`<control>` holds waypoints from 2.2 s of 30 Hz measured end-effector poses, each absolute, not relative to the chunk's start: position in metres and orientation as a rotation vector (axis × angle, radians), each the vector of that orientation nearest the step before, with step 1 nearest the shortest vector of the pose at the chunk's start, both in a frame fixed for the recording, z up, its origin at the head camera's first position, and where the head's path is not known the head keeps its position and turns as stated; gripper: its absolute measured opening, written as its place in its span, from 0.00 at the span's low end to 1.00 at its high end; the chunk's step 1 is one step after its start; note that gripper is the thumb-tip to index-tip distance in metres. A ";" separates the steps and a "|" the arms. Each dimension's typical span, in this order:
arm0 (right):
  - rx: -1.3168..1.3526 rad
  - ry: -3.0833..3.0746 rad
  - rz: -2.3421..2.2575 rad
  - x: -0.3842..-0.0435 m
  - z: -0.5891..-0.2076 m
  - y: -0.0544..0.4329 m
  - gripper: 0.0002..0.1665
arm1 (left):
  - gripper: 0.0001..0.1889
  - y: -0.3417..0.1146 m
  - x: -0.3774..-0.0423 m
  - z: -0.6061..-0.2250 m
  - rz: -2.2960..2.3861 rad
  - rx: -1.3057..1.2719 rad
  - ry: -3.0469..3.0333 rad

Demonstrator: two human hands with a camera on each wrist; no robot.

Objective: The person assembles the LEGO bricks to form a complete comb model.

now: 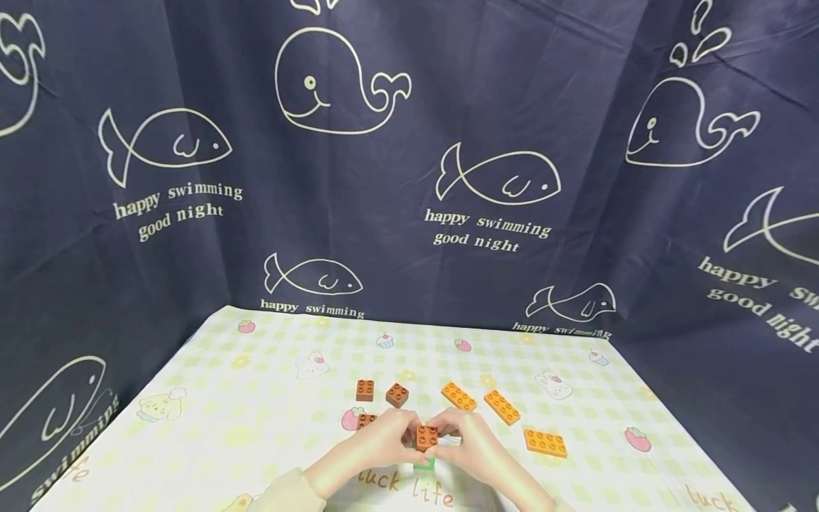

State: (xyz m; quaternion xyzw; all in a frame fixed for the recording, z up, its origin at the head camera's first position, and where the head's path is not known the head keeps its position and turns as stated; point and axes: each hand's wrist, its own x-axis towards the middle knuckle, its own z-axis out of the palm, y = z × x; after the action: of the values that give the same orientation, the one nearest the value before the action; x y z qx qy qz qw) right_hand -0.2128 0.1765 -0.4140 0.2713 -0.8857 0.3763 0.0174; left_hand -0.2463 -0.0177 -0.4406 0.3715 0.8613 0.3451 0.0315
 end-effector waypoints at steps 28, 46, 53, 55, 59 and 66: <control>0.873 -2.783 1.288 -0.219 -0.421 0.183 0.17 | 0.14 -0.021 -0.246 -0.437 1.151 1.093 2.582; 1.013 -2.762 1.151 -0.220 -0.415 0.194 0.23 | 0.14 -0.020 -0.247 -0.440 1.141 1.041 2.572; 0.975 -2.796 1.082 -0.218 -0.413 0.201 0.23 | 0.15 -0.019 -0.245 -0.437 1.122 1.029 2.591; 0.940 -2.812 1.070 -0.217 -0.413 0.203 0.23 | 0.15 -0.019 -0.245 -0.437 1.123 1.027 2.590; 0.877 -2.843 1.027 -0.216 -0.412 0.207 0.23 | 0.16 -0.020 -0.243 -0.435 1.122 1.023 2.589; 0.792 -2.849 0.957 -0.213 -0.411 0.214 0.22 | 0.16 -0.020 -0.243 -0.435 1.093 1.023 2.608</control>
State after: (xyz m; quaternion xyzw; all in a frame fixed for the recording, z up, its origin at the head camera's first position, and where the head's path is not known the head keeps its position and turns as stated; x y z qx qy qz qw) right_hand -0.2132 0.2142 -0.4107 0.2549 -0.9165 0.3079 0.0166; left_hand -0.2434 -0.0199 -0.4352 0.3395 0.8653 0.3626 0.0672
